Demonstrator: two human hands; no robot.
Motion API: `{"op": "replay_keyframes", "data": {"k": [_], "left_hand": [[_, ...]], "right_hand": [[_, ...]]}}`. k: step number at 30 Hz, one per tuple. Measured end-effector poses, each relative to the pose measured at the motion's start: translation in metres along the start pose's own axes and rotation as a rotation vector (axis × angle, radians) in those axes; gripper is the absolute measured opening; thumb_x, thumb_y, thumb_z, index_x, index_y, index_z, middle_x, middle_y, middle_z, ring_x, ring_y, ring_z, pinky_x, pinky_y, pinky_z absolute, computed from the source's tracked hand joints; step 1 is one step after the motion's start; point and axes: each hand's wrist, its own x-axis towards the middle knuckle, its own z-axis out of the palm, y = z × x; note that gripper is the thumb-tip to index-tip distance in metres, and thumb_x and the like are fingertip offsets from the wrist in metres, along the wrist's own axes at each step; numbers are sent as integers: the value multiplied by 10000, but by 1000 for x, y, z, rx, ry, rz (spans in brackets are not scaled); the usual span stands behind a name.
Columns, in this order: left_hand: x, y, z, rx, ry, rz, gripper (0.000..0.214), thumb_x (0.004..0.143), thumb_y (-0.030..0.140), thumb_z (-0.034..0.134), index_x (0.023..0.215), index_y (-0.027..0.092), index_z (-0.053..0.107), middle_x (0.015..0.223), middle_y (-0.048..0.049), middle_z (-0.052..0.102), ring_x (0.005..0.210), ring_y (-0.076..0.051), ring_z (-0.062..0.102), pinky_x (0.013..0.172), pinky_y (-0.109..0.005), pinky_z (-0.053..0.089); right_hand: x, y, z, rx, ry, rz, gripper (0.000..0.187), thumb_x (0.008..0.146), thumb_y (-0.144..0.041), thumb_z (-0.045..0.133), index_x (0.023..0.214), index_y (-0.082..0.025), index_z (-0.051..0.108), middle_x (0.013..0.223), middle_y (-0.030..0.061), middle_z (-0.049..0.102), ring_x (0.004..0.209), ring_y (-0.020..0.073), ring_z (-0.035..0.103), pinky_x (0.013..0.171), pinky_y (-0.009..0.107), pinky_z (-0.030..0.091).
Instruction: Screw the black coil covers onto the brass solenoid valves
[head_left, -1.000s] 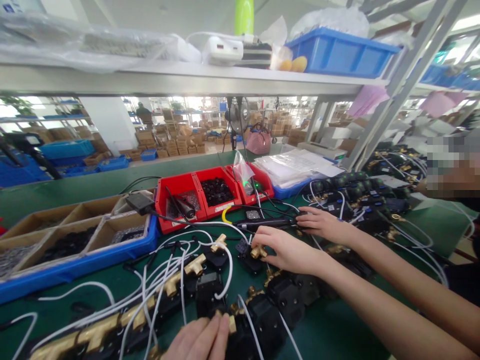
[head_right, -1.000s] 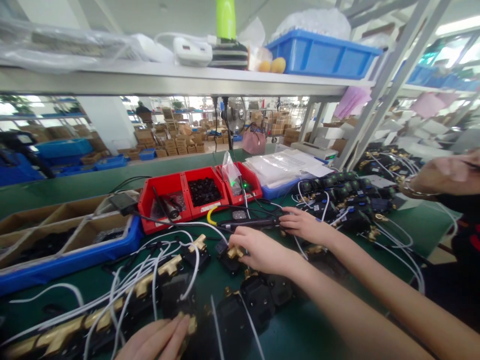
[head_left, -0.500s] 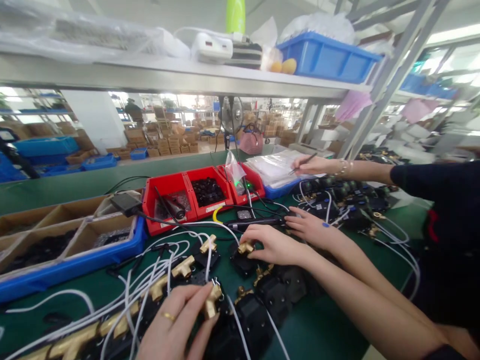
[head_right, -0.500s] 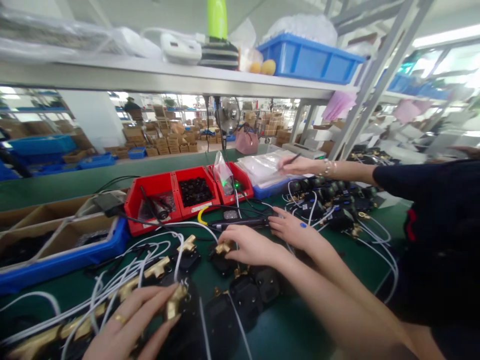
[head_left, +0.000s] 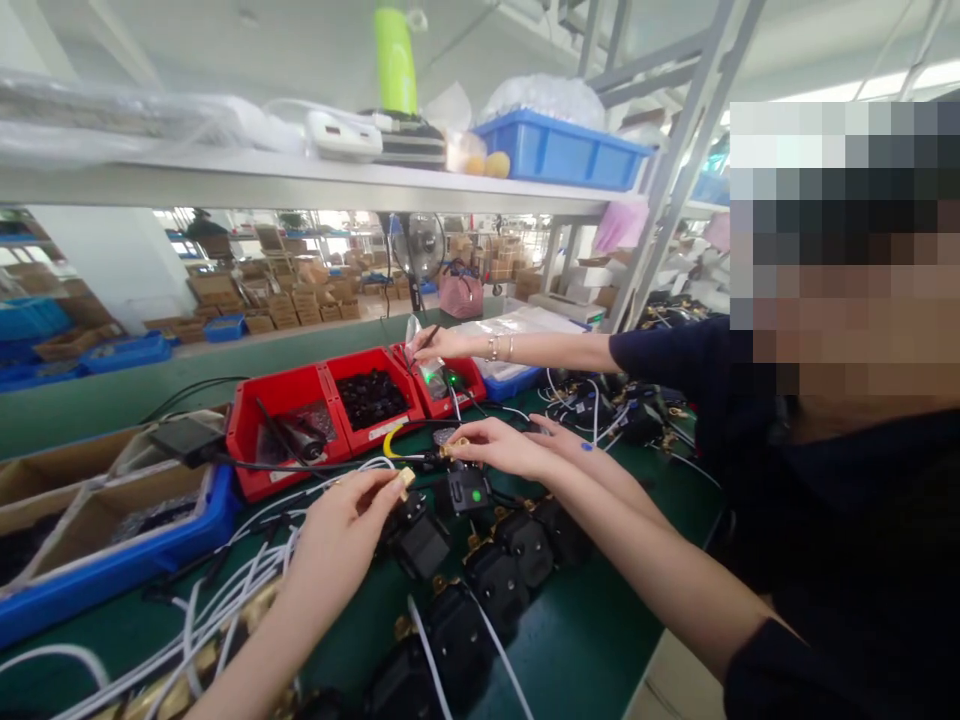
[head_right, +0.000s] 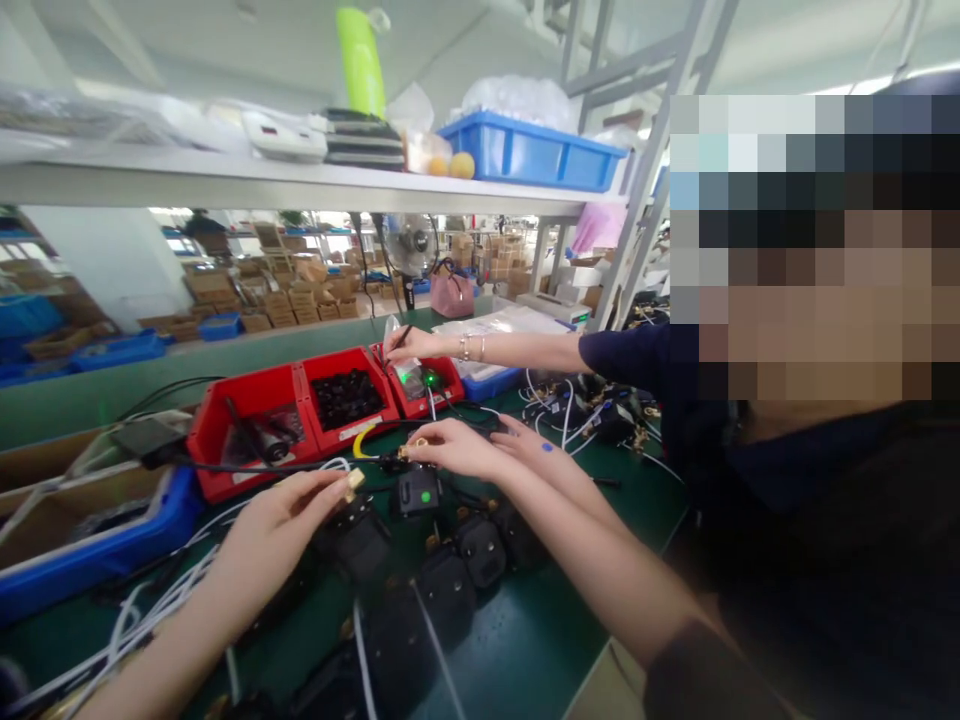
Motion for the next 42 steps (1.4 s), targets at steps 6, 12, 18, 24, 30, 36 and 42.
{"op": "replay_keyframes", "data": {"k": [6, 12, 18, 24, 30, 36, 42], "left_hand": [[18, -2, 22, 88, -78, -30, 504, 818, 562, 392, 833, 189, 731, 853, -60, 759, 833, -269, 666, 743, -349, 473], [40, 1, 53, 214, -122, -21, 406, 957, 366, 378, 818, 166, 704, 797, -52, 728, 780, -212, 660, 724, -330, 484], [64, 1, 80, 404, -118, -1, 261, 974, 383, 562, 923, 148, 664, 984, -52, 701, 994, -199, 656, 949, -442, 512], [77, -7, 91, 480, -247, -15, 268, 957, 401, 599, 966, 142, 664, 977, -46, 700, 927, -187, 674, 874, -414, 562], [82, -9, 93, 565, -332, 4, 230, 950, 372, 618, 982, 150, 667, 1000, -46, 703, 923, -182, 678, 859, -399, 573], [71, -2, 86, 616, -196, 119, 236, 981, 336, 555, 1058, 142, 665, 1107, -77, 689, 1081, -222, 642, 995, -477, 502], [41, -2, 74, 558, -261, 244, 305, 924, 347, 598, 1124, 139, 698, 1123, -127, 693, 1103, -255, 629, 1009, -372, 478]], "right_hand": [[-2, 1, -15, -87, -26, 81, 301, 895, -363, 608, 951, -99, 741, 885, 37, 714, 789, 156, 606, 736, 244, 438], [9, 4, -28, -276, -115, 136, 241, 951, -341, 621, 941, -108, 682, 887, 23, 676, 819, 155, 638, 800, 314, 527], [17, 3, -35, -472, -155, 141, 270, 970, -371, 611, 1055, -118, 649, 1065, 61, 658, 998, 196, 642, 905, 397, 551], [27, 9, -33, -500, -342, 194, 283, 972, -360, 612, 1115, -118, 642, 1113, 67, 654, 1007, 203, 648, 886, 388, 570], [36, 18, -18, -507, -434, 270, 289, 971, -358, 613, 1141, -125, 636, 1136, 74, 648, 1005, 198, 648, 874, 381, 576], [32, 19, -6, -538, -307, 340, 311, 969, -371, 616, 1161, -127, 627, 1155, 78, 641, 1029, 209, 643, 895, 399, 570], [19, 11, -7, -520, -176, 382, 329, 996, -426, 559, 1118, -131, 639, 1098, 73, 658, 978, 187, 651, 878, 379, 570]]}}
